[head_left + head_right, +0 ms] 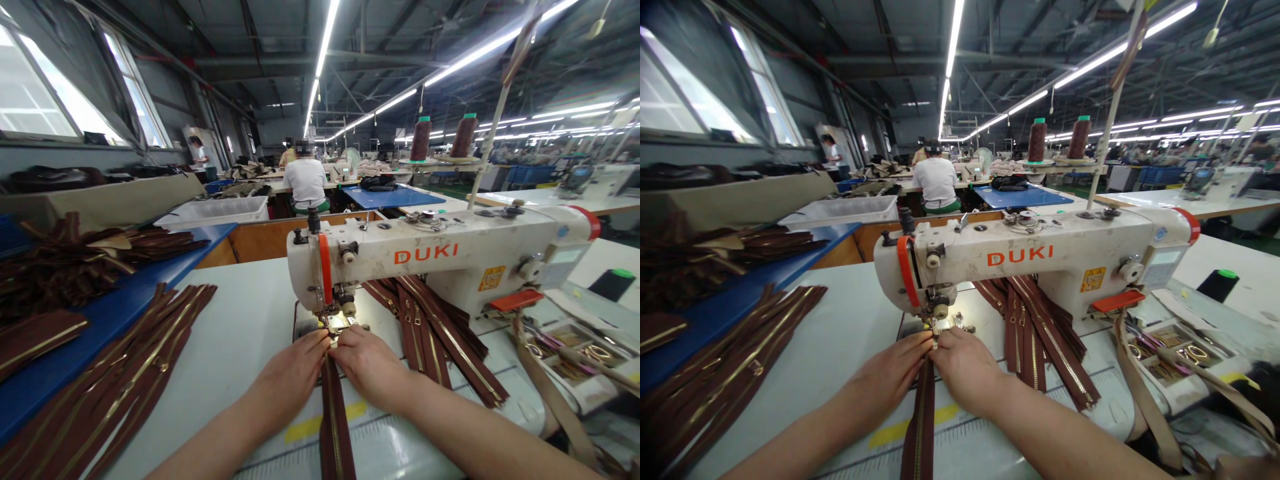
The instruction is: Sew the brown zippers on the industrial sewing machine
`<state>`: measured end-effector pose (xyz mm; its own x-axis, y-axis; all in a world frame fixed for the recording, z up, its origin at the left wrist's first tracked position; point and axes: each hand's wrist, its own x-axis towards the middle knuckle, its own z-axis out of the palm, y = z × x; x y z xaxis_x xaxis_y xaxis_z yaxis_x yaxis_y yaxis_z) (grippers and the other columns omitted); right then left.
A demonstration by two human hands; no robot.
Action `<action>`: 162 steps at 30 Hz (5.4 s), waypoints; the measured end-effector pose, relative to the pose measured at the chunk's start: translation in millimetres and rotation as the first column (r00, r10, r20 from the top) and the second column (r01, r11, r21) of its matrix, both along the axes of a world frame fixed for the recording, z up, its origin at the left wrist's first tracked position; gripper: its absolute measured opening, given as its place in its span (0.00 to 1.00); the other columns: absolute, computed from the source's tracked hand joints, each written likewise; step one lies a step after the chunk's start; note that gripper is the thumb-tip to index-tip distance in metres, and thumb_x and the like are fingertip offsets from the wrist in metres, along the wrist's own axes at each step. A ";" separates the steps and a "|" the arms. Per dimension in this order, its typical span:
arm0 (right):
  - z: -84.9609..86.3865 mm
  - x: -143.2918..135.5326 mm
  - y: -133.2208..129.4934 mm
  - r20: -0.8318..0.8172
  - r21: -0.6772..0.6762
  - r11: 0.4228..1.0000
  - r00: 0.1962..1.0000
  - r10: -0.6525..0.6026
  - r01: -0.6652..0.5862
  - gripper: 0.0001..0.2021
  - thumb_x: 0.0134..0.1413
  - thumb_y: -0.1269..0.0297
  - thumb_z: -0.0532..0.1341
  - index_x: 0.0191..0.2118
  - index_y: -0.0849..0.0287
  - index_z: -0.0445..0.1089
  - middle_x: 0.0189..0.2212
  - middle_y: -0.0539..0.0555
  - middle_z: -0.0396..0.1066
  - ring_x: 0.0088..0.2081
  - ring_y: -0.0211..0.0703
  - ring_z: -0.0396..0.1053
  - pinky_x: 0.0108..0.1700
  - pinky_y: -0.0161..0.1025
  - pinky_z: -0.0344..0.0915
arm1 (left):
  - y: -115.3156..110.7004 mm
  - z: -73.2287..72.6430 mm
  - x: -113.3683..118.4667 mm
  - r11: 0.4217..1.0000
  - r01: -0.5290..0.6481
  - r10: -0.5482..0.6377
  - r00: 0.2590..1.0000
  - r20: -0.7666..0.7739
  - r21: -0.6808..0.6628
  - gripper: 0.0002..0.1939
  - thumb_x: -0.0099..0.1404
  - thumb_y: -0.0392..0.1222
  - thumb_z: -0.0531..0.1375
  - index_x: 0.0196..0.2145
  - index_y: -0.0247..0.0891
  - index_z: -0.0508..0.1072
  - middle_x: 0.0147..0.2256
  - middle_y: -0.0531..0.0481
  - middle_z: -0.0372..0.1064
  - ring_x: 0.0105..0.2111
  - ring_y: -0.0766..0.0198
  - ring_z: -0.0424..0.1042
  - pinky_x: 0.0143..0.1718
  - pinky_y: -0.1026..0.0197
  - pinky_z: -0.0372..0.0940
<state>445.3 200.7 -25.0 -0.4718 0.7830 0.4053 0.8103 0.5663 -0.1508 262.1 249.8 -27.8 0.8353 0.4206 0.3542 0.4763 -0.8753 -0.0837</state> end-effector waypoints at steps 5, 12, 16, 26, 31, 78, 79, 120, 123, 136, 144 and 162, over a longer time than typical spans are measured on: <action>-1.0 -0.6 0.5 -0.004 0.009 1.000 1.000 0.003 -0.003 0.09 0.61 0.69 0.54 0.34 0.61 0.70 0.31 0.53 0.69 0.36 0.43 0.62 0.40 0.37 0.60 | 0.0 -3.0 -1.2 1.000 -0.004 0.003 0.999 0.053 0.001 0.17 0.65 0.30 0.48 0.49 0.31 0.67 0.47 0.38 0.71 0.48 0.57 0.71 0.48 0.53 0.69; -4.0 0.4 0.4 -0.001 -0.005 1.000 1.000 -0.001 0.001 0.09 0.62 0.69 0.53 0.36 0.61 0.70 0.31 0.53 0.68 0.36 0.43 0.61 0.39 0.38 0.59 | -0.6 -8.6 -1.3 0.995 -0.039 0.054 0.986 0.157 -0.096 0.16 0.64 0.29 0.50 0.48 0.35 0.68 0.45 0.40 0.69 0.45 0.55 0.70 0.46 0.49 0.70; -2.6 -0.1 -0.1 0.002 -0.003 1.000 1.000 0.000 0.000 0.09 0.62 0.69 0.53 0.36 0.61 0.70 0.31 0.53 0.68 0.36 0.43 0.61 0.39 0.38 0.59 | -2.2 -3.8 2.8 0.987 -0.029 0.053 0.988 0.148 -0.159 0.16 0.64 0.28 0.49 0.47 0.35 0.69 0.40 0.43 0.69 0.40 0.57 0.71 0.43 0.51 0.71; -4.9 0.5 1.1 -0.008 -0.026 1.000 1.000 0.001 -0.001 0.10 0.62 0.69 0.52 0.37 0.61 0.70 0.32 0.54 0.68 0.37 0.43 0.61 0.40 0.38 0.59 | -2.1 -1.7 2.3 0.986 -0.029 0.056 0.985 0.162 -0.164 0.15 0.63 0.29 0.50 0.45 0.36 0.69 0.40 0.44 0.70 0.40 0.57 0.71 0.43 0.51 0.70; -3.7 1.2 3.1 -0.002 -0.013 1.000 1.000 -0.023 0.023 0.10 0.62 0.69 0.51 0.35 0.61 0.70 0.31 0.54 0.68 0.36 0.44 0.61 0.39 0.38 0.59 | -3.3 2.1 3.8 0.990 -0.027 0.049 0.986 0.161 -0.138 0.15 0.65 0.32 0.49 0.45 0.37 0.69 0.41 0.43 0.70 0.41 0.57 0.71 0.44 0.52 0.70; -11.7 -14.0 -75.2 -0.114 -0.151 0.981 0.983 -0.142 0.124 0.04 0.58 0.71 0.57 0.38 0.60 0.68 0.33 0.53 0.65 0.37 0.45 0.60 0.38 0.41 0.60 | -110.8 -1.5 10.2 0.994 0.081 -0.091 0.986 0.137 0.074 0.17 0.64 0.27 0.45 0.40 0.31 0.72 0.39 0.39 0.75 0.40 0.54 0.72 0.41 0.51 0.70; -12.0 -13.8 -74.8 -0.089 -0.142 0.983 0.988 -0.130 0.116 0.04 0.58 0.71 0.57 0.39 0.60 0.68 0.33 0.54 0.65 0.37 0.45 0.60 0.38 0.41 0.60 | -111.2 -1.5 9.7 0.994 0.085 -0.093 0.986 0.136 0.065 0.17 0.64 0.27 0.46 0.41 0.31 0.72 0.40 0.39 0.75 0.41 0.54 0.72 0.42 0.51 0.70; 9.5 5.6 -71.7 0.266 0.009 0.990 0.955 0.130 -0.137 0.04 0.58 0.70 0.56 0.37 0.64 0.68 0.33 0.54 0.65 0.36 0.46 0.58 0.38 0.41 0.59 | -66.9 12.8 -4.1 0.972 0.110 -0.072 0.981 0.182 -0.206 0.14 0.65 0.30 0.49 0.44 0.35 0.70 0.42 0.43 0.70 0.42 0.58 0.69 0.45 0.53 0.69; 6.0 5.8 -72.9 0.249 0.005 0.993 0.962 0.111 -0.116 0.05 0.59 0.72 0.55 0.39 0.65 0.67 0.34 0.54 0.65 0.36 0.46 0.58 0.38 0.42 0.59 | -67.0 12.1 -3.7 0.977 0.104 -0.068 0.980 0.187 -0.188 0.14 0.65 0.29 0.49 0.44 0.34 0.70 0.42 0.43 0.70 0.43 0.57 0.69 0.45 0.53 0.69; 4.0 4.2 -68.1 0.246 -0.003 0.990 0.959 0.139 -0.142 0.04 0.57 0.72 0.56 0.35 0.63 0.68 0.32 0.54 0.64 0.36 0.45 0.58 0.39 0.43 0.58 | -65.3 14.0 -8.9 0.988 0.073 -0.063 0.995 0.082 -0.138 0.15 0.66 0.32 0.49 0.48 0.36 0.69 0.50 0.41 0.68 0.50 0.55 0.67 0.50 0.48 0.66; 2.3 7.2 -66.1 0.214 0.001 0.989 0.966 0.145 -0.149 0.04 0.57 0.72 0.56 0.36 0.63 0.67 0.33 0.54 0.64 0.36 0.45 0.57 0.39 0.43 0.58 | -61.3 11.6 -10.6 0.987 0.101 -0.096 0.994 0.047 -0.122 0.16 0.66 0.33 0.49 0.49 0.35 0.68 0.48 0.42 0.71 0.48 0.56 0.69 0.48 0.50 0.68; 5.8 7.2 -18.1 0.222 0.034 0.991 0.968 0.119 -0.129 0.04 0.58 0.72 0.56 0.33 0.63 0.68 0.31 0.54 0.66 0.36 0.45 0.59 0.41 0.42 0.59 | -23.3 9.5 -2.1 0.996 0.071 -0.070 0.998 0.008 -0.060 0.16 0.67 0.33 0.47 0.47 0.31 0.70 0.47 0.41 0.72 0.49 0.58 0.69 0.52 0.53 0.66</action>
<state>452.5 182.6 -19.3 -0.6453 0.6951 0.3169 0.7436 0.6666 0.0519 260.0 226.5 -18.2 0.8616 0.3817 0.3347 0.4136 -0.9101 -0.0269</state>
